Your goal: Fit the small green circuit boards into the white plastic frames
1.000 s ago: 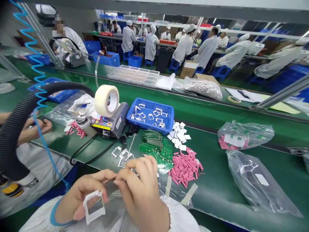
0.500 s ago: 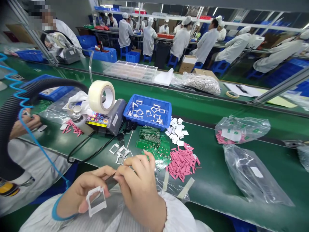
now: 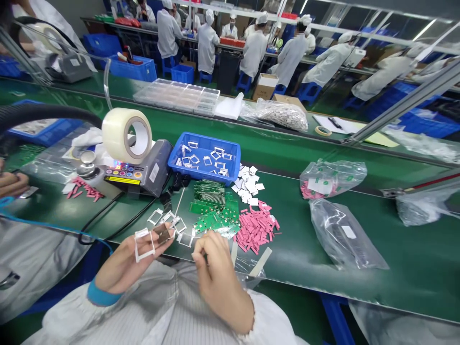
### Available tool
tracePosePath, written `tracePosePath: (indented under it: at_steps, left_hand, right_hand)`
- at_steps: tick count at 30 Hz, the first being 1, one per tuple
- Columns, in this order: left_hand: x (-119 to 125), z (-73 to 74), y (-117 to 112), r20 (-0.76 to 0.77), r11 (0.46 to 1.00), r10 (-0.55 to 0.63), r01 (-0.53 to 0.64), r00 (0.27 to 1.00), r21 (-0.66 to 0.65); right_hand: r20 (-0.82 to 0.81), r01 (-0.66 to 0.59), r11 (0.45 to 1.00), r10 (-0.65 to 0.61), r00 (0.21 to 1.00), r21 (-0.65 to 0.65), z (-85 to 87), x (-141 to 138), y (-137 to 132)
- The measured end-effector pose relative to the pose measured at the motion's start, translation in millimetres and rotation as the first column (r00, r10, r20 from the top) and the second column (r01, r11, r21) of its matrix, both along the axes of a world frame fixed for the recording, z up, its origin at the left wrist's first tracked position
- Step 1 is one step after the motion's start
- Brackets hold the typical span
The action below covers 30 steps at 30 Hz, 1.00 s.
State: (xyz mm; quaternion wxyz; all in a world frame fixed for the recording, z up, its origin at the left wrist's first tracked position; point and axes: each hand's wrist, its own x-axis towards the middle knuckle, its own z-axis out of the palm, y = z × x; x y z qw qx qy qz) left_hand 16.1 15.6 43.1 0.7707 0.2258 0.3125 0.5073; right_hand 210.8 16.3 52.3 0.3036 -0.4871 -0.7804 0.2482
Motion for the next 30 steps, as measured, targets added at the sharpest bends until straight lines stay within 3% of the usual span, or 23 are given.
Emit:
tracePosePath:
  at_steps: [4,6,9,13,16,18,21,25,30]
  left_hand:
    - [-2.8,-5.2,3.8,-0.033,1.000,0.007,-0.007,0.999,-0.012]
    - [-2.5,-5.0,4.0,-0.052,1.000,-0.026,0.025,0.998,-0.010]
    - [0.4,-0.4,2.2,-0.087,0.992,-0.126,0.128,0.988,0.014]
    - [4.1,9.0,-3.0,-0.174,0.959,-0.247,0.266,0.953,0.095]
    - [3.6,15.4,-5.6,-0.233,0.948,-0.258,0.293,0.938,0.128]
    - [1.8,19.7,-5.5,-0.201,0.953,-0.244,0.273,0.949,0.131]
    - [-1.1,24.6,-4.2,0.004,0.958,-0.266,0.264,0.964,0.116]
    - [-0.4,22.4,-5.1,0.268,0.937,-0.343,0.307,0.900,0.168]
    - [4.6,18.8,-9.0,0.404,0.940,-0.323,0.240,0.856,0.244]
  right_hand:
    - [0.367,0.165,0.984,-0.177,0.913,0.064,-48.8,9.5,-0.7]
    - [0.411,0.185,0.977,-0.212,0.887,0.104,-55.9,10.4,0.7]
    - [0.307,0.119,0.979,-0.166,0.937,0.166,-31.8,10.3,4.5]
    - [0.247,-0.161,0.930,0.079,0.966,0.331,17.9,0.4,13.1]
    - [0.248,-0.229,0.885,0.134,0.959,0.406,32.1,-11.2,19.1]
    - [0.144,-0.198,0.896,0.152,0.978,0.398,31.9,-15.8,21.8]
    - [-0.156,-0.199,0.953,0.237,0.959,0.229,27.5,-18.7,23.8]
    - [-0.560,-0.367,0.930,0.319,0.764,0.028,19.7,-27.6,22.8]
    - [-0.747,-0.451,0.892,0.283,0.602,-0.026,9.5,-40.8,19.0]
